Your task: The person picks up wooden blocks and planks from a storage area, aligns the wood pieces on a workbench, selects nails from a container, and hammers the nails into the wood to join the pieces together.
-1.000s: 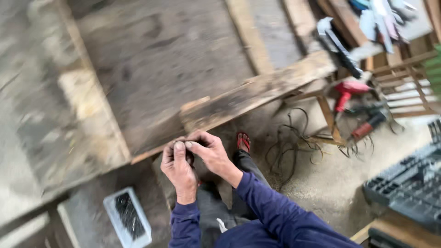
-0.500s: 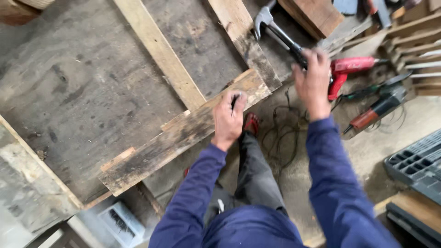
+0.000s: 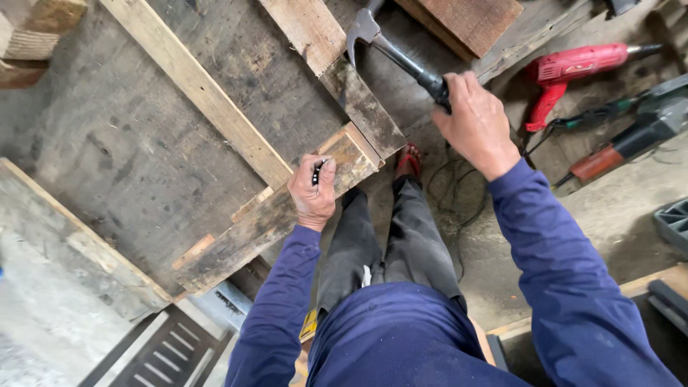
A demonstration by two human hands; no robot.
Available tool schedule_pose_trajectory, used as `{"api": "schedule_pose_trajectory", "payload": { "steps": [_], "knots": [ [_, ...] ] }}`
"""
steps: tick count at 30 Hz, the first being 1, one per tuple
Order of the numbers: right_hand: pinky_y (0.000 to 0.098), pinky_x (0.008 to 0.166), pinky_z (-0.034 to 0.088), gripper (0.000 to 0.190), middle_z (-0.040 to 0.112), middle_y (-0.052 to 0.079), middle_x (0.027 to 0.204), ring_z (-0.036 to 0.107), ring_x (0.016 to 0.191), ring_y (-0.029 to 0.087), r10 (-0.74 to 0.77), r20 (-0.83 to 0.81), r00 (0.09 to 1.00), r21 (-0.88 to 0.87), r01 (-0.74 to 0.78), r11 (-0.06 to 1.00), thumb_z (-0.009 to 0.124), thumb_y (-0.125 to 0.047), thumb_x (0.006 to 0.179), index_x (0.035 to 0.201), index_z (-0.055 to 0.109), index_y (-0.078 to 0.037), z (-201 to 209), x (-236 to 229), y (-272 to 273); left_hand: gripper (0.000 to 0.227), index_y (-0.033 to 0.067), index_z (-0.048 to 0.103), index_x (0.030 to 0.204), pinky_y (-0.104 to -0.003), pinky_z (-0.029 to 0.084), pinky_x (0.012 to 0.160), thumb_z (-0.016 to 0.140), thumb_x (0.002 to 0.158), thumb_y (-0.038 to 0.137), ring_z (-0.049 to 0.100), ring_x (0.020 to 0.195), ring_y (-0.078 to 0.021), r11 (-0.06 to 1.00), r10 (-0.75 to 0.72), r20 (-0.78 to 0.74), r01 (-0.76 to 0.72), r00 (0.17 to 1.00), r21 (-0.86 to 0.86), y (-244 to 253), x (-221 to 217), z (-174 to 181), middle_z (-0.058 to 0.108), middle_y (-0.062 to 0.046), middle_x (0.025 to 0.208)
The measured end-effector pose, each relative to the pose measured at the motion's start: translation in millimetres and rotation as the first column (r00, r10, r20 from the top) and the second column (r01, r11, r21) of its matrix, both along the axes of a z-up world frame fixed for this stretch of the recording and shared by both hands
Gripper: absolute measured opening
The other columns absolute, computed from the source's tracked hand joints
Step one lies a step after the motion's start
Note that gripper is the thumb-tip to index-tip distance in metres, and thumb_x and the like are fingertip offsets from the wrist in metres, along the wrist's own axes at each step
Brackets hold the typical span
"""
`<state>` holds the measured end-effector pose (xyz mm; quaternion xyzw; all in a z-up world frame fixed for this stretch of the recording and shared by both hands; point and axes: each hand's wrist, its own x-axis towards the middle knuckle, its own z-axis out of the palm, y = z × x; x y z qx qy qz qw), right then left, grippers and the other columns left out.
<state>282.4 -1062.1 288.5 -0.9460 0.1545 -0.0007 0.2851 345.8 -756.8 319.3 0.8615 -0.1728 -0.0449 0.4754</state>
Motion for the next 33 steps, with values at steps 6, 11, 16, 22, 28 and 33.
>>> {"api": "schedule_pose_trajectory", "payload": {
  "steps": [6,11,16,22,28,33],
  "knots": [
    [0.0311,0.056,0.051,0.032,0.06,0.005,0.073,0.059,0.062,0.015,-0.117,-0.24,0.964,0.765,0.262,0.589,0.064,-0.031,0.096,0.11,0.056,-0.004,37,-92,58,0.013,0.0048,0.066,0.107,-0.033,0.053,0.073,0.068,0.104,0.017,0.069,0.08,-0.0225,0.988,-0.153,0.022,0.152,0.988,0.033,1,0,2,0.069,-0.01,0.097],
    [0.028,0.044,0.047,0.024,0.056,0.003,0.071,0.052,0.049,0.01,-0.136,-0.51,0.849,0.854,0.519,0.039,0.057,-0.027,0.1,0.102,0.053,-0.004,61,-136,131,0.012,0.0046,0.068,0.106,-0.033,0.053,0.073,0.069,0.103,0.016,0.07,0.08,-0.0242,0.986,-0.15,-0.016,0.151,0.989,0.068,1,0,0,0.07,-0.01,0.097],
    [0.0299,0.038,0.043,0.022,0.057,0.006,0.072,0.051,0.043,0.013,-0.131,-0.649,0.75,0.755,0.612,-0.234,0.055,-0.022,0.097,0.108,0.055,-0.003,63,-128,148,0.013,0.0038,0.067,0.107,-0.034,0.054,0.075,0.069,0.103,0.015,0.071,0.083,-0.0267,0.984,-0.17,-0.01,0.17,0.985,0.051,1,2,-1,0.07,-0.011,0.098],
    [0.0307,0.037,0.044,0.022,0.056,0.008,0.071,0.051,0.044,0.014,-0.082,-0.61,0.788,0.779,0.578,-0.243,0.053,-0.022,0.1,0.109,0.053,-0.002,56,-119,146,0.013,0.0035,0.068,0.107,-0.033,0.055,0.075,0.069,0.102,0.015,0.072,0.082,-0.0261,0.988,-0.152,-0.064,0.153,0.986,0.016,5,1,0,0.072,-0.011,0.097],
    [0.0307,0.037,0.044,0.02,0.057,0.007,0.073,0.051,0.044,0.014,-0.165,-0.627,0.762,0.776,0.591,-0.219,0.053,-0.021,0.099,0.106,0.053,-0.003,62,-112,144,0.013,0.0039,0.069,0.106,-0.033,0.055,0.072,0.07,0.102,0.016,0.072,0.079,-0.0243,0.99,-0.139,-0.061,0.14,0.988,0.008,2,3,-2,0.073,-0.011,0.095],
    [0.0302,0.039,0.045,0.023,0.056,0.008,0.069,0.052,0.046,0.014,-0.153,-0.565,0.811,0.825,0.552,-0.122,0.055,-0.024,0.103,0.102,0.051,-0.001,71,-116,152,0.014,0.0042,0.069,0.107,-0.034,0.055,0.075,0.07,0.102,0.018,0.072,0.083,-0.0259,0.988,-0.15,-0.016,0.151,0.988,0.03,3,3,-5,0.072,-0.011,0.095]
  ]
}}
